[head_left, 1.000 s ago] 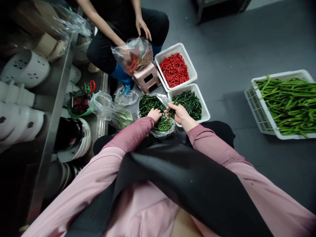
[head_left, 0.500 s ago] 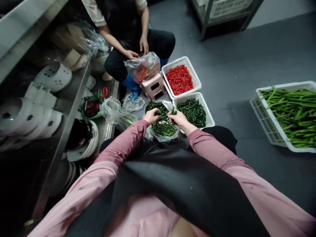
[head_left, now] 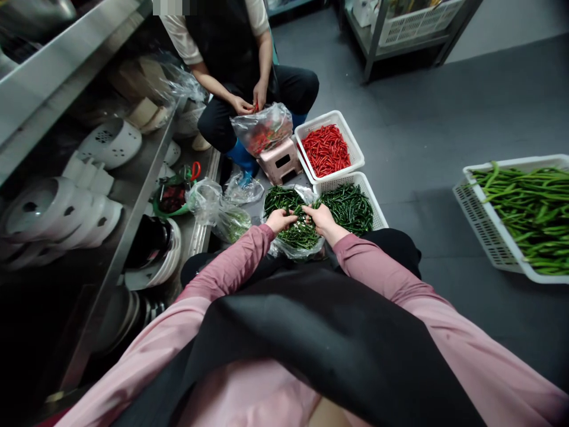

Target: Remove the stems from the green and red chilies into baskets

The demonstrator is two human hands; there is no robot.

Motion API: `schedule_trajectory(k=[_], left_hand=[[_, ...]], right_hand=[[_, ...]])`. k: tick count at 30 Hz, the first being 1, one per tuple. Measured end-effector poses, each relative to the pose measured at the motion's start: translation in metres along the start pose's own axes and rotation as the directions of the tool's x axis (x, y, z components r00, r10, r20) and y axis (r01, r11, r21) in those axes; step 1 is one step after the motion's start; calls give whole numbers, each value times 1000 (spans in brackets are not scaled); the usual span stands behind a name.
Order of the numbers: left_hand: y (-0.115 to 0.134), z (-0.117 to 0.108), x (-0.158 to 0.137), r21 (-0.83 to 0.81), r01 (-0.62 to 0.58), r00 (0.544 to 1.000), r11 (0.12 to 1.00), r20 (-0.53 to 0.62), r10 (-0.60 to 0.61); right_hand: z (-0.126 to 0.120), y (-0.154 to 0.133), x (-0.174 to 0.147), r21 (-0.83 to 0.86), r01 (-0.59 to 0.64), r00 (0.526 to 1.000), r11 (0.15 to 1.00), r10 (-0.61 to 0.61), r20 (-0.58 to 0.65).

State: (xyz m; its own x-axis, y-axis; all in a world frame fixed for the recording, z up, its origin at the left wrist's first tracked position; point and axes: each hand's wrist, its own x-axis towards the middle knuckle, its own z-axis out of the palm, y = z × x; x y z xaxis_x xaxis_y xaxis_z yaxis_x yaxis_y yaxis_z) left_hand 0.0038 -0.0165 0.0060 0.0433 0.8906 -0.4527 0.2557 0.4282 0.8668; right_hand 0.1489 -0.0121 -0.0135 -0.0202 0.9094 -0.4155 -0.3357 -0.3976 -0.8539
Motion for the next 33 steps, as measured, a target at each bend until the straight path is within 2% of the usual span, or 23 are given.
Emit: schedule_trajectory(k=[2,4,8,12,16,19,21,22,25,27,29,31,33], left_hand=[[-1,2,-2,3,17,1000,1000,16,-17],[-1,3,-4,6,28,999,1000,27,-28],[-5,1,-6,-5,73,996,997,49,-73],[-11,-2,-11,7,80,992,997,96,-80],[-13,-5,-17,15,-55,996,998,73,54],[-13,-7,-20,69,-178,970,982,179,164],[-11,-8,-20,176,-196,957,965,250,149],[-10,-9,-19,247,-166,963,955,247,104],[-5,-12,-15,442,-6,994,897,101,-43],[-3,-12,-13,559,34,999,829,1,-42],[-1,-9,-13,679,-13,999,734,-29,44],[0,-3,-14,757,-102,991,645,20,134],[2,4,-15,761,-177,981,624,86,173]], right_hand=[[0,3,2,-11,-19,998,1000,20,55],[1,4,2,-65,19,996,998,-13,86],[4,-1,0,-131,172,982,976,-181,-55],[5,-10,-1,-98,209,973,973,-217,-79],[5,-9,-3,7,105,994,994,-105,-30],[6,-7,-2,41,-71,997,997,70,21],[4,-8,-1,26,-139,990,990,140,-10],[3,-10,0,31,-147,988,989,149,-42],[-3,-18,0,100,-124,987,987,133,-89],[-5,-20,-2,110,-142,989,984,146,-27],[-4,-18,-7,60,-170,982,984,164,95],[-1,-12,-12,-2,-179,961,984,175,216],[2,-6,-15,-28,-140,956,990,143,257]])
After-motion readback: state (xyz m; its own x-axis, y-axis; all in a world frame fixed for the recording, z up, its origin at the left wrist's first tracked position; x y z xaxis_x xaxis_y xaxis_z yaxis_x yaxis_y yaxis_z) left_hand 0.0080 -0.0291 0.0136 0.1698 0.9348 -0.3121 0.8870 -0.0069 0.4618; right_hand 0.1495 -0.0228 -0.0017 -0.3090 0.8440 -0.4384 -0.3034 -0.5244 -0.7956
